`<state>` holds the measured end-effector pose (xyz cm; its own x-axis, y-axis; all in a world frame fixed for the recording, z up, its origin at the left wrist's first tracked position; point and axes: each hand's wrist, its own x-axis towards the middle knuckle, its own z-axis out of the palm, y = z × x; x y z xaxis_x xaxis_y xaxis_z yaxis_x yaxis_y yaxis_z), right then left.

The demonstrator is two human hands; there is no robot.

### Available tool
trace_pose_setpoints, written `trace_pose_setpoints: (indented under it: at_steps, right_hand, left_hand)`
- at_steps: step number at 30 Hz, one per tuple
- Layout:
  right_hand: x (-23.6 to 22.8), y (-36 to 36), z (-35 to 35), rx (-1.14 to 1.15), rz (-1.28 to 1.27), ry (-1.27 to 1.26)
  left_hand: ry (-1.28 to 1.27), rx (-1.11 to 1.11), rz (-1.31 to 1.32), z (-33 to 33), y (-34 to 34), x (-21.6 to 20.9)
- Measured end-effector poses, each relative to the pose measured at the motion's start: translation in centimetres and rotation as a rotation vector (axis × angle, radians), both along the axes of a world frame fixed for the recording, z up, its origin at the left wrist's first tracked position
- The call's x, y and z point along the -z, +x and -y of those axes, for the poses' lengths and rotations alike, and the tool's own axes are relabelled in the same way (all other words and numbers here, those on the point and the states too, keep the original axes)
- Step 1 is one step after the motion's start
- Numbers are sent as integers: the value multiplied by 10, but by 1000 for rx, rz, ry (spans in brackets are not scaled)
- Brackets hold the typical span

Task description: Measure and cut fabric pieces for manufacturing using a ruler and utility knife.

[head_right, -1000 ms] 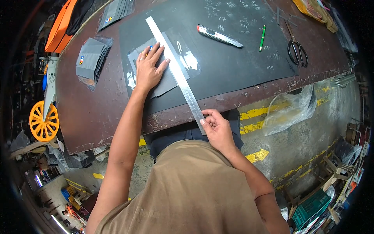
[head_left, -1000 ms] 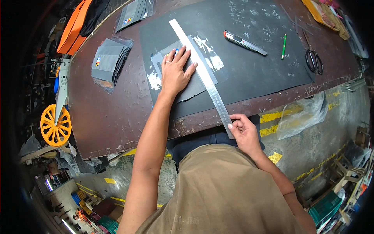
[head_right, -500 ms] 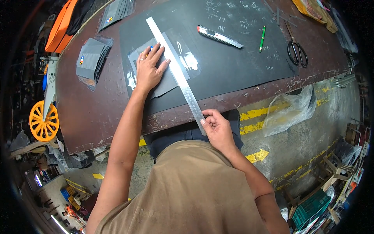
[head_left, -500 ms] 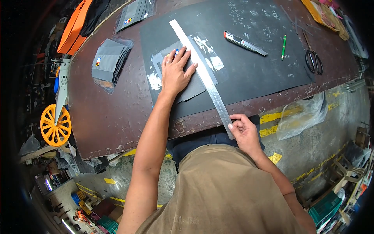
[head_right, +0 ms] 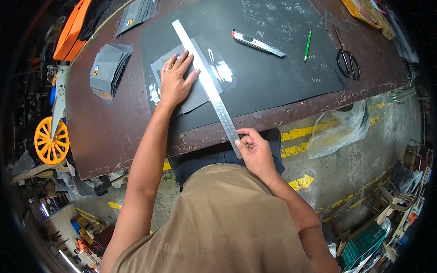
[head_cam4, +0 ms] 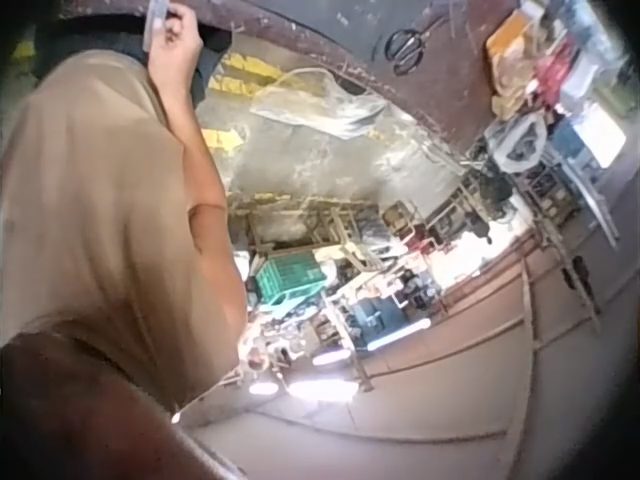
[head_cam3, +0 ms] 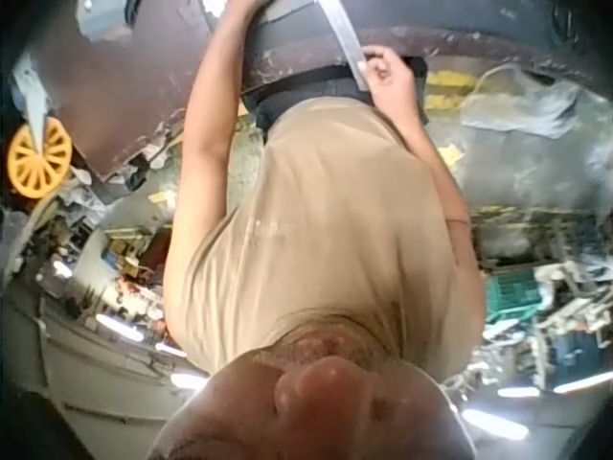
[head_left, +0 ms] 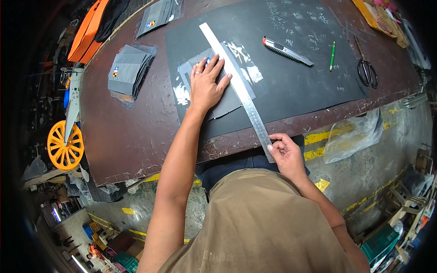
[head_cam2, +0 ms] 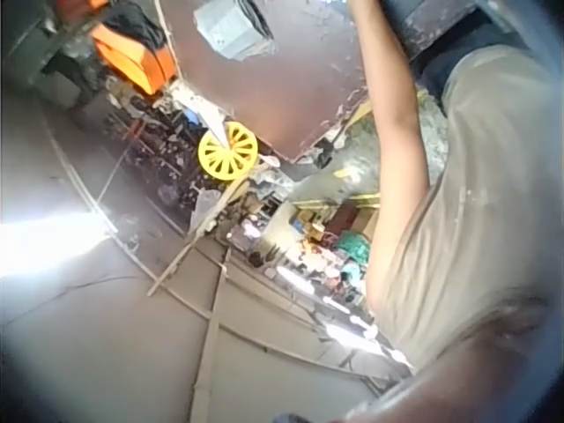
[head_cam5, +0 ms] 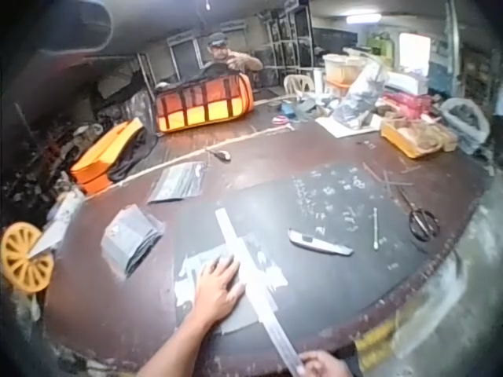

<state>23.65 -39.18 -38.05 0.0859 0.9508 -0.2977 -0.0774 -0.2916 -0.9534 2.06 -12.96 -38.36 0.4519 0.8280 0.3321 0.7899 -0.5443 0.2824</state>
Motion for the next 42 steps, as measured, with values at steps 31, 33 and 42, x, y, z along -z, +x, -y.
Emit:
trace_pose_setpoints:
  at_steps: [31,33,42]
  right_hand:
    - [-1,-6,2,6,-5,1]
    - [-2,-8,3,6,-4,-2]
    - [-3,-14,5,1,-20,-1]
  left_hand:
    - [-7,-2,7,1,-6,0]
    - [-6,-1,7,2,-9,-1]
    - [-1,2,9,3,-15,-1]
